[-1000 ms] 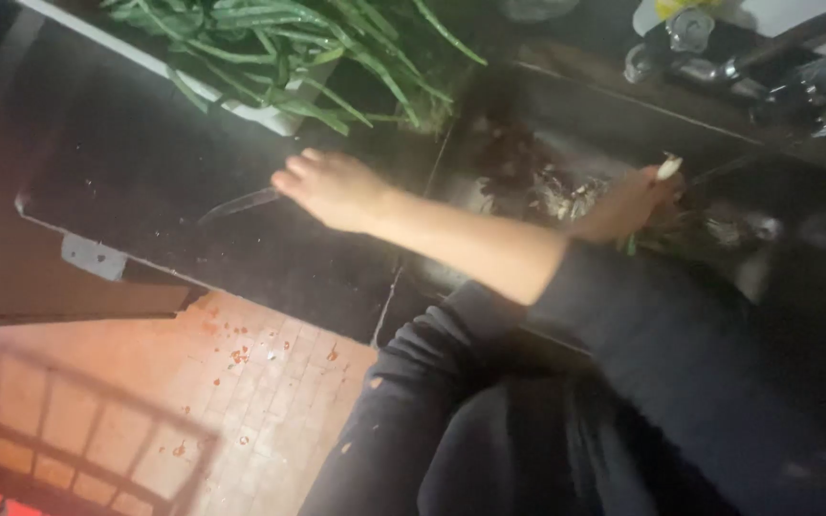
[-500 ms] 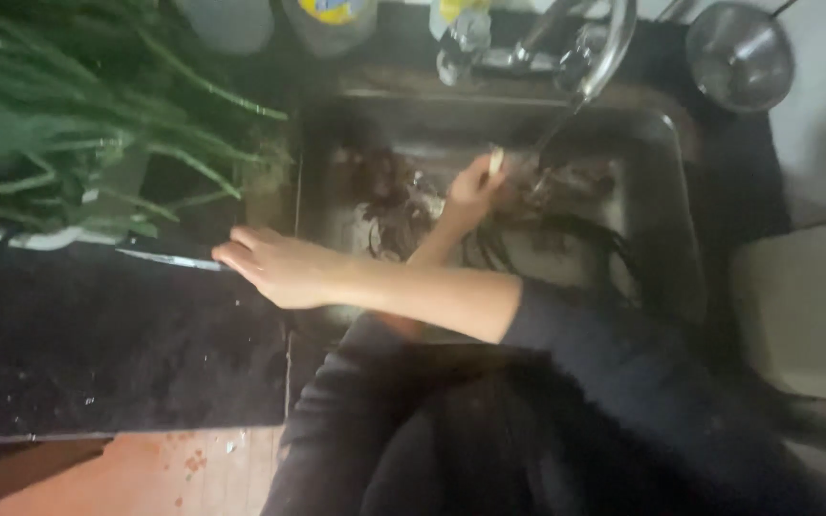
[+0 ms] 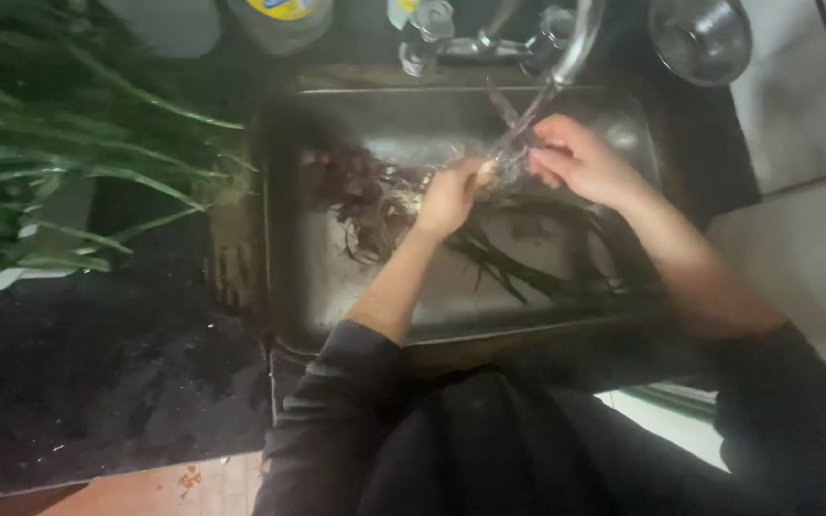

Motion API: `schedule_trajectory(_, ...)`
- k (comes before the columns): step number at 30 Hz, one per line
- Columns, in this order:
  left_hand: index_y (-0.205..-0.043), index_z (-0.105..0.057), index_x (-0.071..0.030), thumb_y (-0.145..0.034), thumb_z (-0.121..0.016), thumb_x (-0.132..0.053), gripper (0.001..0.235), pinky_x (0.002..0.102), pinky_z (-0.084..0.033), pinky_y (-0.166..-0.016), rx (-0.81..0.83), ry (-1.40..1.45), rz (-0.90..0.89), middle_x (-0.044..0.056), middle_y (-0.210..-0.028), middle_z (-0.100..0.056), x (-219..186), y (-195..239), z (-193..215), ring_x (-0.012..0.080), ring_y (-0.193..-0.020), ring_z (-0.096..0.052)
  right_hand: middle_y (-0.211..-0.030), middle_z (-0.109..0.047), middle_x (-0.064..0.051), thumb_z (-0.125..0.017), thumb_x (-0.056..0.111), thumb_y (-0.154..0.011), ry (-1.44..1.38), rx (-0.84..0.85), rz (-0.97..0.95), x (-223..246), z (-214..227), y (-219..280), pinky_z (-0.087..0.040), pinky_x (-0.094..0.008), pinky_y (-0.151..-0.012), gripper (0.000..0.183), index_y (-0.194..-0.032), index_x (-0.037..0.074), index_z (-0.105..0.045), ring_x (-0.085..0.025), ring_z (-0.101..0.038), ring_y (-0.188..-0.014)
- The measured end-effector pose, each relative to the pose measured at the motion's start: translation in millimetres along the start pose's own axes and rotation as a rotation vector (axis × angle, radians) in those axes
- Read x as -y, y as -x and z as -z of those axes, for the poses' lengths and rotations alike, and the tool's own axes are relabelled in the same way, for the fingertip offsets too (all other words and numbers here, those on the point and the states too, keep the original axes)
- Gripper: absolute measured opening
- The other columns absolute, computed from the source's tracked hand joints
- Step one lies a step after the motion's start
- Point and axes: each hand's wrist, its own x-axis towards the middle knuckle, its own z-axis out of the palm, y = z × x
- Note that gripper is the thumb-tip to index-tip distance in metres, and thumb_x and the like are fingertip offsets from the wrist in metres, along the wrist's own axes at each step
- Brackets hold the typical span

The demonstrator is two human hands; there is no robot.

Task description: Washing and cleaning green onions in a kitchen sink.

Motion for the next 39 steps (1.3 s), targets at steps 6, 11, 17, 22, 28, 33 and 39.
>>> schedule_trajectory(6, -0.119, -0.069, -0.012, -0.095, -0.065, -0.011, 0.024, 0.048, -0.054, -0.085, 0.024, -0.215, 0.059, 0.017, -0.111, -0.072, -29, -1, 3, 0.0402, -0.101, -0.069, -0.087, -0.072, -0.013, -0.075, 0.052, -0.088, 0.809, -0.18, 0.237, 8, -18, 15, -0.054, -0.041, -0.062, 0.054, -0.106, 0.003, -0.061, -0.032, -0.071, -0.077)
schedule_trajectory(11, -0.119, -0.069, -0.015, -0.087, -0.062, -0.004, 0.035, 0.051, -0.054, -0.085, 0.05, -0.352, -0.006, 0.017, -0.112, -0.071, -26, 0, 4, 0.0418, -0.099, -0.068, -0.075, -0.067, -0.014, -0.076, 0.057, -0.091, 0.875, -0.144, 0.131, 9, -28, 3, -0.051, -0.045, -0.057, 0.057, -0.083, 0.004, -0.059, -0.035, -0.068, -0.066)
schedule_trajectory(17, -0.117, -0.068, -0.015, -0.087, -0.062, -0.006, 0.031, 0.053, -0.053, -0.083, 0.051, -0.361, 0.015, 0.018, -0.11, -0.071, -27, 0, 5, 0.0424, -0.099, -0.068, -0.071, -0.066, -0.012, -0.075, 0.052, -0.094, 0.981, -0.181, 0.34, 12, -27, 1, -0.05, -0.045, -0.054, 0.052, -0.076, 0.005, -0.059, -0.034, -0.067, -0.064)
schedule_trajectory(22, -0.112, -0.071, -0.015, -0.091, -0.066, -0.013, 0.021, 0.052, -0.054, -0.085, 0.058, -0.39, 0.054, 0.018, -0.107, -0.072, -12, 3, -2, 0.0414, -0.099, -0.069, -0.068, -0.066, -0.01, -0.074, 0.053, -0.096, 1.072, -0.234, 0.438, 4, -30, 0, -0.049, -0.043, -0.049, 0.053, -0.072, 0.008, -0.06, -0.031, -0.067, -0.058)
schedule_trajectory(28, -0.118, -0.072, -0.015, -0.089, -0.066, -0.012, 0.03, 0.049, -0.056, -0.081, 0.022, -0.363, 0.104, 0.019, -0.106, -0.073, -8, 2, 1, 0.0394, -0.091, -0.071, -0.062, -0.064, -0.01, -0.066, 0.055, -0.099, 0.934, -0.093, 0.303, -1, -31, 10, -0.049, -0.043, -0.056, 0.051, -0.075, 0.01, -0.066, -0.03, -0.065, -0.057)
schedule_trajectory(33, -0.122, -0.07, -0.011, -0.095, -0.064, -0.014, 0.028, 0.046, -0.056, -0.079, -0.062, -0.185, 0.188, 0.02, -0.099, -0.074, -12, -2, 5, 0.0389, -0.09, -0.073, -0.077, -0.07, -0.012, -0.065, 0.055, -0.095, 0.898, -0.115, 0.093, 6, -4, 11, -0.052, -0.045, -0.056, 0.05, -0.094, 0.005, -0.068, -0.032, -0.068, -0.064)
schedule_trajectory(39, -0.122, -0.064, -0.007, -0.1, -0.06, -0.027, 0.031, 0.048, -0.057, -0.076, -0.038, -0.023, 0.352, 0.022, -0.096, -0.074, -25, -11, -6, 0.0378, -0.086, -0.073, -0.114, -0.073, -0.018, -0.058, 0.044, -0.111, 1.368, -0.401, 0.052, 37, -10, 12, -0.055, -0.054, -0.069, 0.037, -0.103, 0.01, -0.071, -0.038, -0.072, -0.089)
